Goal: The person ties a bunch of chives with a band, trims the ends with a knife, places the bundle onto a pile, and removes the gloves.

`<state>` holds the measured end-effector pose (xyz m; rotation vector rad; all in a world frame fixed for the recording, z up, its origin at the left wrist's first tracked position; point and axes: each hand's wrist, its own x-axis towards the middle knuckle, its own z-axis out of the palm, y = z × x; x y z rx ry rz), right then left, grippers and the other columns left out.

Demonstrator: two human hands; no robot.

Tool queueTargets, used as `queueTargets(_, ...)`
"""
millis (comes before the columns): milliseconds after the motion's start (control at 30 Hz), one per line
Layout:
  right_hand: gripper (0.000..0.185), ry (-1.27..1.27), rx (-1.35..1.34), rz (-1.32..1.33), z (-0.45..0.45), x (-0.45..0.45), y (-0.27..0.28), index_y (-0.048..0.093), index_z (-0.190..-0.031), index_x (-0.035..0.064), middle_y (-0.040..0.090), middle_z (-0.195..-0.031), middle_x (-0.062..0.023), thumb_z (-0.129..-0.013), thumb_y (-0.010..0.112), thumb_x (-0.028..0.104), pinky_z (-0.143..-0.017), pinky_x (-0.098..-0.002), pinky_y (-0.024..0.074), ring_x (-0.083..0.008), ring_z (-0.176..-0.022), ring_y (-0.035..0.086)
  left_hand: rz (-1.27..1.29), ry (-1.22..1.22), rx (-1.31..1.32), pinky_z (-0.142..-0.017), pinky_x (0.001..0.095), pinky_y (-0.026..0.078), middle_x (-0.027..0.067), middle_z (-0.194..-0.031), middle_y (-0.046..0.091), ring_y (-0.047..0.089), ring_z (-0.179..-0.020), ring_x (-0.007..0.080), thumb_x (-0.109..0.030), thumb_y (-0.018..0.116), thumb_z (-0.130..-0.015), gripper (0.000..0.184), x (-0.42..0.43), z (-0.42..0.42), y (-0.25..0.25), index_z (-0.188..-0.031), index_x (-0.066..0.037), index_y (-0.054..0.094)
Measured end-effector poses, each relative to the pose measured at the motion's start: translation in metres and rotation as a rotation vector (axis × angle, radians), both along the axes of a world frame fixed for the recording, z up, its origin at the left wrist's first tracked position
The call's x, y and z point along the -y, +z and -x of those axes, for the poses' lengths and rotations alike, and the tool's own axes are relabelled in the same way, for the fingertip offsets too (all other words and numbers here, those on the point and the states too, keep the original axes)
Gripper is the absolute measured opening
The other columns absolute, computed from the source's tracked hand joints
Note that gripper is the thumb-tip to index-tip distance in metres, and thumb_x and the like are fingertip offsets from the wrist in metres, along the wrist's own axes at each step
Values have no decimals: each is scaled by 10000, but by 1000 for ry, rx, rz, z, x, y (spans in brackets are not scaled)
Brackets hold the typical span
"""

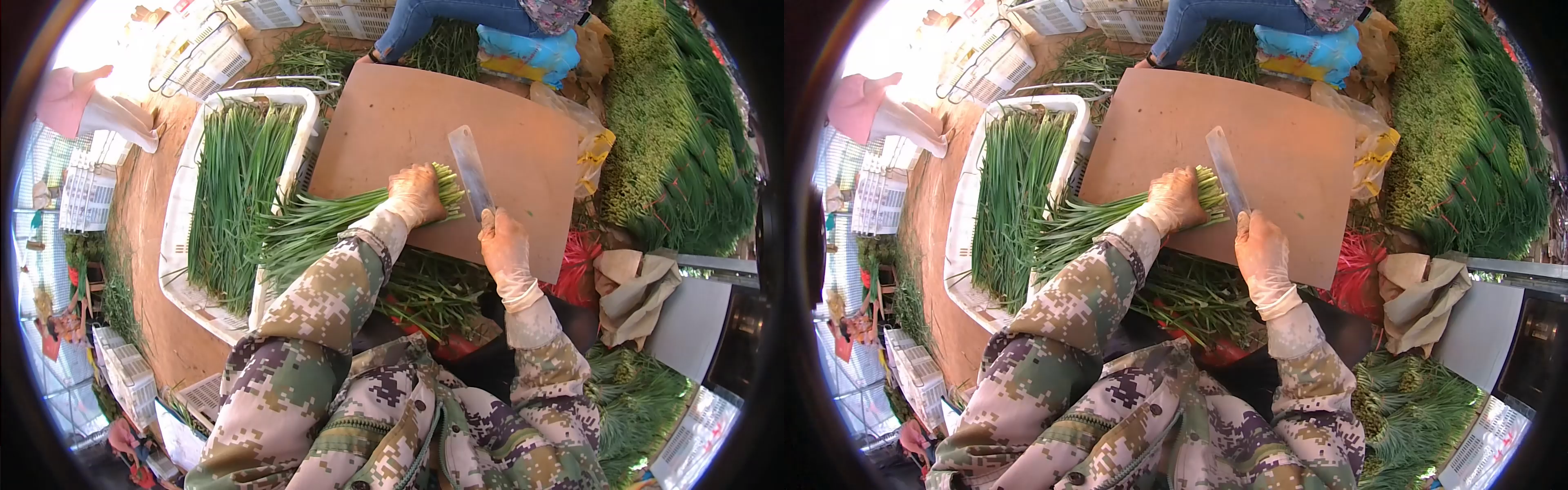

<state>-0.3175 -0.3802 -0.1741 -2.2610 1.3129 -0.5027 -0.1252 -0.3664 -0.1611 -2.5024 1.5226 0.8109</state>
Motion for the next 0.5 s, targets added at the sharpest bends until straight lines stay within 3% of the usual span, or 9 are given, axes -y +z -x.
queueTargets(33, 331, -1, 0, 1, -2, 1, -1, 528, -769, 11, 603, -622, -168, -989, 547, 258, -588, -462, 469, -373, -630, 627, 43, -1, 15, -930, 422, 520, 173, -1181, 633, 622, -1124, 317, -389, 802, -646, 731, -2, 1, -1, -1211, -2, 546)
queueTargets(100, 317, 29, -26, -83, -6, 4, -5, 576, -789, 11, 619, -703, -239, -962, 553, 276, -644, -539, 488, -463, -708, 617, 89, 1, 31, -917, 418, 528, 187, -1149, 641, 641, -1088, 328, -389, 814, -632, 729, -2, -1, -3, -1180, 12, 549)
queueTargets(333, 307, 70, -175, 28, -6, 1, 1, 595, -792, 3, 648, -729, -232, -947, 560, 266, -667, -533, 509, -448, -729, 642, 29, -10, 21, -933, 437, 509, 163, -1227, 618, 595, -1172, 311, -360, 766, -680, 712, -3, -3, -4, -1259, -15, 533)
queueTargets(500, 331, 61, -244, -150, -6, 0, 3, 582, -822, -12, 632, -772, -275, -954, 555, 290, -705, -560, 479, -481, -786, 616, 53, -3, 9, -911, 466, 507, 157, -1229, 617, 605, -1146, 314, -349, 766, -682, 702, -1, -3, -16, -1249, -7, 534)
